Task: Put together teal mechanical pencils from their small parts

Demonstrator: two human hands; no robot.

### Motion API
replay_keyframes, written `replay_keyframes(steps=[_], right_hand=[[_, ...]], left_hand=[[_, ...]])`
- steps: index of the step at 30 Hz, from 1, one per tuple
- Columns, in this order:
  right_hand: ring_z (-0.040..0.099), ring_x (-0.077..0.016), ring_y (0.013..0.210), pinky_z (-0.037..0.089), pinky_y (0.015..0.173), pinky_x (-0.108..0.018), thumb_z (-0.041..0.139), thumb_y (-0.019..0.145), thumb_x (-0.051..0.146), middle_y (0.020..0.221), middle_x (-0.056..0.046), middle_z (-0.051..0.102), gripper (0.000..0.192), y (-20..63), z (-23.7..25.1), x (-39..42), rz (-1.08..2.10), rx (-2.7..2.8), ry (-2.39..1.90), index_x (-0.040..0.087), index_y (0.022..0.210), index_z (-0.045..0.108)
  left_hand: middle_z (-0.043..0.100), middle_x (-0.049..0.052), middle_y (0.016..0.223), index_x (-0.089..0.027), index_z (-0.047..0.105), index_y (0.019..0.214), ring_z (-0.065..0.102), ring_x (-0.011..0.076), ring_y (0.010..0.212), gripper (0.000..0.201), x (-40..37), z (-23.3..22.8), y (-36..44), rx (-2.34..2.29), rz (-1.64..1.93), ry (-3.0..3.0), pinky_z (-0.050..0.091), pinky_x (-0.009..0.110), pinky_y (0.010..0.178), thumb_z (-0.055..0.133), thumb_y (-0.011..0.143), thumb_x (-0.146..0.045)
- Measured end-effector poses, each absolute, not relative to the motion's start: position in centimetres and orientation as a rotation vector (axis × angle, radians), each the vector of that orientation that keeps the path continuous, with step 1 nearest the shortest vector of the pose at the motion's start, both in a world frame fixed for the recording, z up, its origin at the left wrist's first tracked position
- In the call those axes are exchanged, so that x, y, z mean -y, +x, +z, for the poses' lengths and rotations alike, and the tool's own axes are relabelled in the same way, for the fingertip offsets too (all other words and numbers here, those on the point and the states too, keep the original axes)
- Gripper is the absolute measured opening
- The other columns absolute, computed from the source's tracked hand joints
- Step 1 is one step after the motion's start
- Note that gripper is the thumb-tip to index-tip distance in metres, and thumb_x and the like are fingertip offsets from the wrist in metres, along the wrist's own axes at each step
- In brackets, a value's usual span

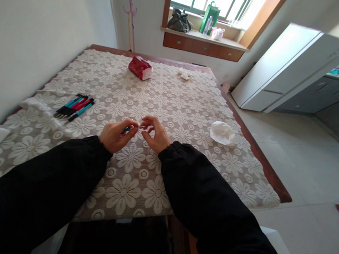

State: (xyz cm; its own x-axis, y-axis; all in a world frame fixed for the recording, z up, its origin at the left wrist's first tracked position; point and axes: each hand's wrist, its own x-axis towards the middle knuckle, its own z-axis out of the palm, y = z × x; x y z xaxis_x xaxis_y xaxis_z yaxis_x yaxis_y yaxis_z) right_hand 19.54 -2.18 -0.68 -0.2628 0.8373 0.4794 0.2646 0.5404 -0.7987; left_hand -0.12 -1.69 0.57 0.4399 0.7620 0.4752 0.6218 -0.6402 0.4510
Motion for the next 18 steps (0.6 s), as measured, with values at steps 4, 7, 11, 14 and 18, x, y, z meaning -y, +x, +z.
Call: replay_keyframes(steps=[4, 7, 11, 14, 18], right_hand=[[0.037, -0.0292, 0.141, 0.035, 0.114, -0.053, 0.057, 0.093, 0.034, 0.151, -0.014, 0.043, 0.058, 19.6, -1.1, 1.9, 0.463, 2.192, -1.001, 0.021, 0.146, 0.038], [0.023, -0.0318, 0.149, 0.020, 0.120, -0.060, 0.053, 0.096, 0.042, 0.158, -0.011, 0.035, 0.055, 19.4, -1.6, 1.9, 0.332, 2.516, -1.038, 0.023, 0.146, 0.042], [0.036, -0.0293, 0.143, 0.025, 0.120, -0.057, 0.053, 0.097, 0.043, 0.153, -0.010, 0.044, 0.050, 19.2, -1.8, 1.8, 0.291, 2.593, -1.001, 0.024, 0.143, 0.048], [0.048, -0.0265, 0.135, 0.039, 0.114, -0.045, 0.055, 0.096, 0.034, 0.147, -0.014, 0.050, 0.044, 19.4, -1.5, 1.6, 0.326, 2.488, -0.960, 0.018, 0.136, 0.056], [0.064, -0.0223, 0.111, 0.051, 0.098, -0.037, 0.054, 0.095, 0.024, 0.123, -0.010, 0.067, 0.025, 19.8, -1.2, 1.5, 0.311, 2.319, -1.055, 0.018, 0.114, 0.069]], left_hand=[[0.072, -0.001, 0.082, -0.023, 0.063, 0.103, 0.061, 0.0100, 0.056, 0.021, 1.9, 0.7, -0.1, -1.263, 1.114, 2.405, 0.042, 0.021, 0.057, 0.050, 0.097, -0.038], [0.072, 0.000, 0.083, -0.022, 0.064, 0.102, 0.060, 0.0098, 0.056, 0.022, 2.0, 0.8, -0.1, -1.278, 1.166, 2.384, 0.042, 0.021, 0.056, 0.049, 0.096, -0.038], [0.072, 0.000, 0.081, -0.022, 0.064, 0.100, 0.059, 0.0101, 0.055, 0.022, 1.9, 0.9, -0.3, -1.338, 1.211, 2.327, 0.041, 0.022, 0.056, 0.050, 0.095, -0.038], [0.072, -0.001, 0.079, -0.022, 0.062, 0.100, 0.059, 0.0107, 0.056, 0.021, 1.6, 1.0, -0.4, -1.381, 1.218, 2.241, 0.042, 0.022, 0.057, 0.049, 0.096, -0.038], [0.073, -0.001, 0.080, -0.024, 0.061, 0.099, 0.061, 0.0122, 0.058, 0.017, 1.3, 1.0, -0.3, -1.453, 1.129, 2.214, 0.042, 0.023, 0.060, 0.050, 0.096, -0.037]])
